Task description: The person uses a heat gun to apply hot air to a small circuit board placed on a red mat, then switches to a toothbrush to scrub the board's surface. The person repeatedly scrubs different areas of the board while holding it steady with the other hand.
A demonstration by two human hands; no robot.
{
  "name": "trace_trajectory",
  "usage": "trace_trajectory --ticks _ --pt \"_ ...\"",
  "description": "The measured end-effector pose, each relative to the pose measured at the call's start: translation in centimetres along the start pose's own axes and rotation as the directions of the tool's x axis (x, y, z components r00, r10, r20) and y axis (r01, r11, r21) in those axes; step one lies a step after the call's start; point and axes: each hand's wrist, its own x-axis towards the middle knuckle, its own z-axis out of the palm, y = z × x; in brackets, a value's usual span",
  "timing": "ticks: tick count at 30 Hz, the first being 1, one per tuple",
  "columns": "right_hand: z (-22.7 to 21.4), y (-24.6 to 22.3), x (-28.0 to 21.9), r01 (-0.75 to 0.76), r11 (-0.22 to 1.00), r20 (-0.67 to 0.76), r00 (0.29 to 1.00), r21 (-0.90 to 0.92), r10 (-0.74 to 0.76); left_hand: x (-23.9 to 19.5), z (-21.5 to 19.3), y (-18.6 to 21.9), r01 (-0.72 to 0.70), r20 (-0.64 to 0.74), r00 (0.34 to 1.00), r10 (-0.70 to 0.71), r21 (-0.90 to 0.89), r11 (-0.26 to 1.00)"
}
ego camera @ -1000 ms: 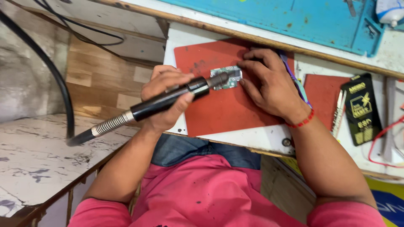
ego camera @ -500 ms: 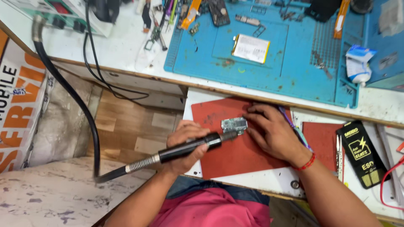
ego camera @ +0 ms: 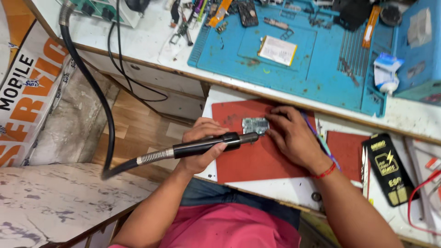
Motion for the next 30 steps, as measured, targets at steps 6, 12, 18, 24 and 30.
trace_trajectory --ticks 6,12,18,24,30 --pt "0.4 1.5 -1.1 -0.011 1.000 0.042 0.999 0.025 0.010 -1.0 0.4 -0.7 0.142 -0.111 0.982 -0.150 -0.078 0.987" --pt "0.2 1.2 -0.6 -0.002 1.000 0.055 0.998 0.016 0.001 -0.3 0.2 0.2 0.196 -0.159 0.968 -0.192 0.008 0.981" --pt "0.2 1.3 -0.4 0.016 1.000 0.058 0.998 0.007 -0.016 -0.5 0.2 -0.4 0.190 -0.223 0.960 -0.171 0.063 0.980" --pt "0.4 1.5 -0.7 0.010 1.000 0.068 0.998 0.002 -0.010 -1.0 0.3 -0.4 0.107 -0.148 0.985 -0.092 0.100 0.989" --pt "0.2 1.4 -0.5 0.023 1.000 0.066 0.998 -0.004 -0.022 -0.6 -0.1 -0.4 -0.002 0.010 1.000 0.002 -0.004 1.000"
